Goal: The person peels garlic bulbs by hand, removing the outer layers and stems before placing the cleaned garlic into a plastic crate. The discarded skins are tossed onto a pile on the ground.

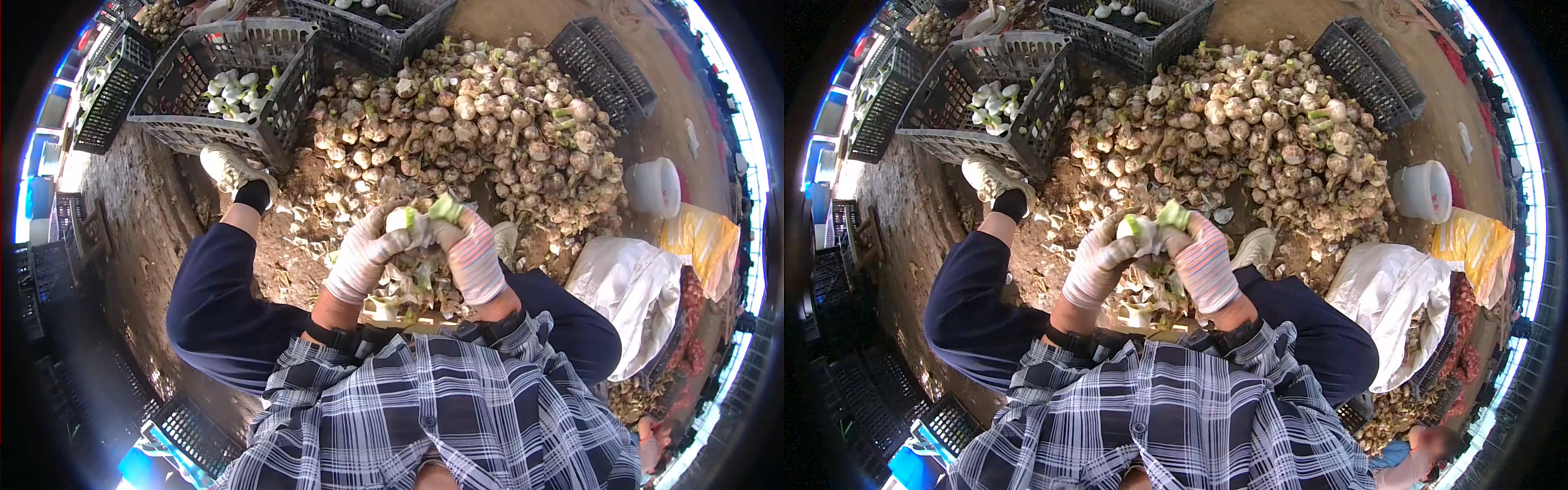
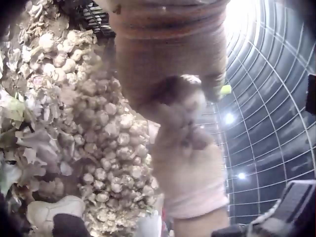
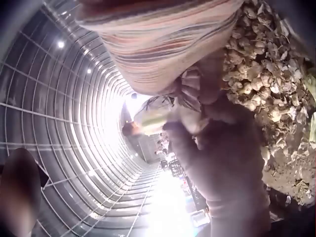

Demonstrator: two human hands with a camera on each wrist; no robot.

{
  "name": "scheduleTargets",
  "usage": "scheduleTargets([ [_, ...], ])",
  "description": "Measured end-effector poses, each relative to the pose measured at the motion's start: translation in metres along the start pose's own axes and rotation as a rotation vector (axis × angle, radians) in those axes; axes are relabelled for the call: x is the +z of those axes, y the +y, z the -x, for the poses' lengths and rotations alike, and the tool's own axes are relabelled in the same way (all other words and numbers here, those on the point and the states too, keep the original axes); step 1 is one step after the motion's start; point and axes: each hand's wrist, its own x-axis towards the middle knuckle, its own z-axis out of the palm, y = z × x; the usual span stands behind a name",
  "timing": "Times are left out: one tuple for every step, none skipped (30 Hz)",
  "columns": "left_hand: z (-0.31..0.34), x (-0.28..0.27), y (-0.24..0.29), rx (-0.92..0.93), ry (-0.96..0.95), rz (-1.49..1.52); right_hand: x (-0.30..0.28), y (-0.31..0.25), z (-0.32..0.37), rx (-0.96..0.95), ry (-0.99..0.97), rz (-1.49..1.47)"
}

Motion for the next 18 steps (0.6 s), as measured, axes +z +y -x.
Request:
scheduleTargets([
  [0.002,0.000,0.002,0.000,-0.047,0.088,-0.001,-0.002,-0.002,0.197,0.039,-0.199],
  [0.002,0.003,0.001,0.026,-0.078,0.070,-0.002,-0.004,-0.004,0.393,0.079,-0.399],
  [0.005,0.007,0.007,0.001,-0.107,0.090,-0.005,0.009,-0.009,0.358,0.090,-0.168],
  [0.010,0.015,0.018,-0.026,-0.139,0.109,-0.011,0.035,-0.016,0.320,0.103,0.063],
  [0.013,0.020,0.024,-0.054,-0.173,0.131,-0.018,0.054,-0.021,0.279,0.118,0.296],
  [0.013,0.021,0.026,-0.069,-0.182,0.149,-0.024,0.061,-0.024,0.366,-0.037,0.690],
  [0.010,0.018,0.023,-0.047,-0.146,0.107,-0.024,0.074,-0.022,0.263,-0.042,0.758],
  [0.007,0.014,0.016,-0.027,-0.106,0.067,-0.022,0.087,-0.014,0.163,-0.051,0.826],
  [0.005,0.011,0.008,-0.011,-0.066,0.031,-0.027,0.077,-0.008,0.181,-0.138,0.481],
  [0.004,0.006,0.005,-0.030,-0.058,-0.009,-0.031,0.066,-0.002,0.233,-0.215,0.135],
  [0.002,0.004,-0.001,0.051,-0.051,-0.121,-0.028,0.034,0.002,0.295,-0.260,-0.134],
  [0.001,0.002,-0.007,0.128,-0.046,-0.234,-0.025,0.004,0.005,0.355,-0.297,-0.407],
  [-0.001,0.003,-0.010,0.209,-0.045,-0.348,-0.023,-0.011,0.009,0.406,-0.329,-0.680],
  [-0.004,0.007,-0.009,0.477,0.046,-0.815,-0.020,-0.009,0.011,0.370,-0.280,-0.655],
  [-0.004,0.009,-0.008,0.443,0.055,-0.817,-0.019,-0.016,0.012,0.326,-0.264,-0.495],
  [-0.004,0.010,-0.007,0.410,0.068,-0.821,-0.018,-0.028,0.011,0.281,-0.250,-0.336],
  [-0.003,0.009,-0.005,0.376,0.084,-0.825,-0.017,-0.034,0.011,0.238,-0.237,-0.178],
  [0.001,0.012,0.006,0.457,0.109,-0.917,-0.016,-0.027,0.010,0.216,-0.190,0.006],
])
